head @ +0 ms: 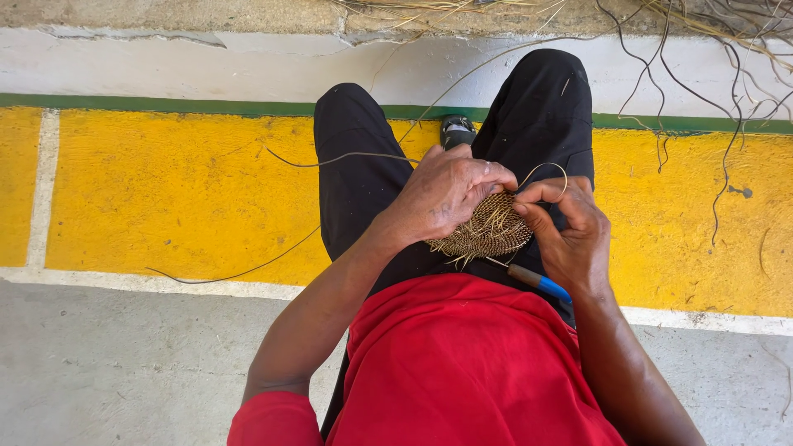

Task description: The recorder is weaving a circular basket or mat using straw-like materials and a small hook tool.

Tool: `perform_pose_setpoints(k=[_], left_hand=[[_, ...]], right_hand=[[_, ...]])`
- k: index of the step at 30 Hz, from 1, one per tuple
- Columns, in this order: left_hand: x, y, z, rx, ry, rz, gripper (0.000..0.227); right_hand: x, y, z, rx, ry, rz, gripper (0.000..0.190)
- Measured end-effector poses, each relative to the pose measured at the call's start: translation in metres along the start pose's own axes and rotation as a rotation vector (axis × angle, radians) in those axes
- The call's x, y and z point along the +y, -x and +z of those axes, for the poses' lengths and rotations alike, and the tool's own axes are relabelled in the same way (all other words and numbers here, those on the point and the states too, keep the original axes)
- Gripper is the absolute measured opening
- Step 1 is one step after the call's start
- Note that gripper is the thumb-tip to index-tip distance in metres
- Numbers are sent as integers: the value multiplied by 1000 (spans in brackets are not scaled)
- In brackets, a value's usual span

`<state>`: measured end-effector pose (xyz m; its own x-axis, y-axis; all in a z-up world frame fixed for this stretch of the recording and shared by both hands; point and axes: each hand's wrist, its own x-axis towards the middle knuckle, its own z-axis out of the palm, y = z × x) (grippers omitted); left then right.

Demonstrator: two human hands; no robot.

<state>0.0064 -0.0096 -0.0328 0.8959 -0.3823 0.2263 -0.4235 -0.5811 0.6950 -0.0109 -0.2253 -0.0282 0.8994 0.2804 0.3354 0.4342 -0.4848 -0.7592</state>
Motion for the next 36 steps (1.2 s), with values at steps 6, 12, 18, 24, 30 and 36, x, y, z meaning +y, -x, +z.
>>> perform_pose_setpoints(k=[6, 12, 18, 24, 30, 36], left_hand=[[1, 1, -4, -18, 6, 18, 29], [2, 1, -1, -33, -27, -20, 30], [3, 0, -2, 5, -6, 15, 22], [6, 2, -2, 26, 4, 38, 22], [16, 11, -14, 11, -20, 30, 29], [14, 14, -12, 17, -17, 8, 25]], right_hand=[[4, 1, 2, 61, 36, -2, 12], [3, 4, 0, 27, 30, -13, 14], [1, 2, 1, 41, 87, -29, 14], [-4, 2, 11, 93, 222, -227, 16], [-2, 3, -7, 40, 32, -218, 23], [12, -6, -8, -129, -125, -180, 22]])
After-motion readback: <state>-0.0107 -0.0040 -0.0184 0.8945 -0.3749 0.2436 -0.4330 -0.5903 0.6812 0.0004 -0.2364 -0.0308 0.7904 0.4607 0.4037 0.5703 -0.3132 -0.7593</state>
